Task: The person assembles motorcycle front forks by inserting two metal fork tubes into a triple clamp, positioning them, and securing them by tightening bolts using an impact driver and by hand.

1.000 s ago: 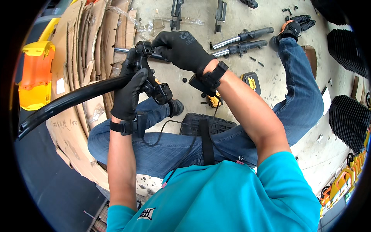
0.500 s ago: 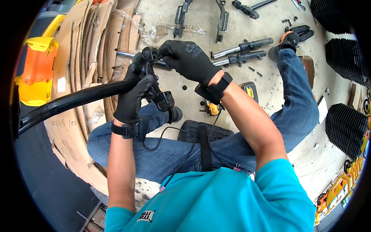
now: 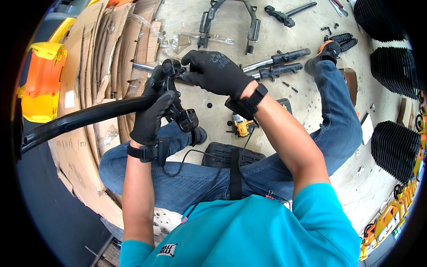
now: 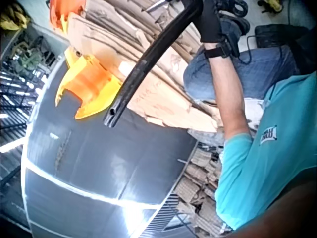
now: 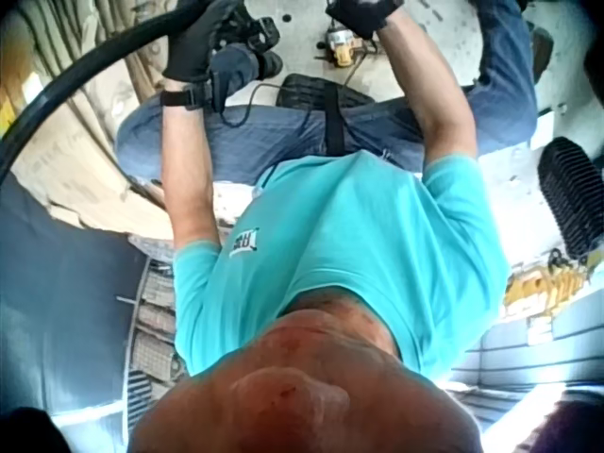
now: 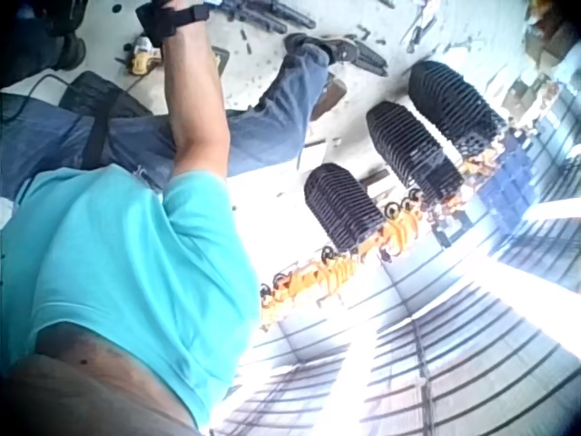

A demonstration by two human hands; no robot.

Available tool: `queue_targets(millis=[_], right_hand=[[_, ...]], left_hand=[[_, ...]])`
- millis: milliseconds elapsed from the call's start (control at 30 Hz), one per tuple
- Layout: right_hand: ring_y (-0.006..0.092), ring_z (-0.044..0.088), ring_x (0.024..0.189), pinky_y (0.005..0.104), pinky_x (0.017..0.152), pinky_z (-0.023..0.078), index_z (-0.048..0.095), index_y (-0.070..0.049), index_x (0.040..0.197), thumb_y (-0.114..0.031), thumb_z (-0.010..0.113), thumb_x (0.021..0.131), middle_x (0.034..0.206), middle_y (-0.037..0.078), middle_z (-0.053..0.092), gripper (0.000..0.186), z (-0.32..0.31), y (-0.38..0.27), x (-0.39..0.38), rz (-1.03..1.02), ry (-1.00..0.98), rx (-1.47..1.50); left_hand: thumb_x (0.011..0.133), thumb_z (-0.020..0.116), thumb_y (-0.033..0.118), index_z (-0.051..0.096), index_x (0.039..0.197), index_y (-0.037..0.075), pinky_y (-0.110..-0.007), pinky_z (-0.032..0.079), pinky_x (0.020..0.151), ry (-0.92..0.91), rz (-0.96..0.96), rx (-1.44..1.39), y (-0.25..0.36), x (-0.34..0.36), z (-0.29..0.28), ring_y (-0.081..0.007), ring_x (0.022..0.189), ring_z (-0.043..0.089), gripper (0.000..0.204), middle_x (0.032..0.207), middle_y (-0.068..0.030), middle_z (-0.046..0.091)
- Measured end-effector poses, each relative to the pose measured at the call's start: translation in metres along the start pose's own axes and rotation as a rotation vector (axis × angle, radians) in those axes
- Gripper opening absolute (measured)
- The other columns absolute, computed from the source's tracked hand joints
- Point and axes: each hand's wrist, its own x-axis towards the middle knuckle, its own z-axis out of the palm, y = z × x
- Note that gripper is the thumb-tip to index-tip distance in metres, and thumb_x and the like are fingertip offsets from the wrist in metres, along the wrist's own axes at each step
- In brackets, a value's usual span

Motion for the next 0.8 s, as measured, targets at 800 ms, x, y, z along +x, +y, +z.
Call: queue_targets(millis=[800], right_hand=[[0.0421, 0.061, 0.079, 0.0481, 0.069, 0.047, 0.06, -0.005, 0.093, -0.024, 0.055, 0.093, 0.082, 0.022, 0.064, 0.02, -0.004, 0.011, 0.021, -0.137, -0.113, -0.263]], left_hand=[[0.093, 0.065, 0.013, 0.05, 0.138, 0.003, -0.032, 0.056, 0.086, 0.01, 0.002, 0.138, -0.019, 0.004, -0.025, -0.0207, 0.1, 0.068, 0.048, 0.108, -0.0126, 0.069]])
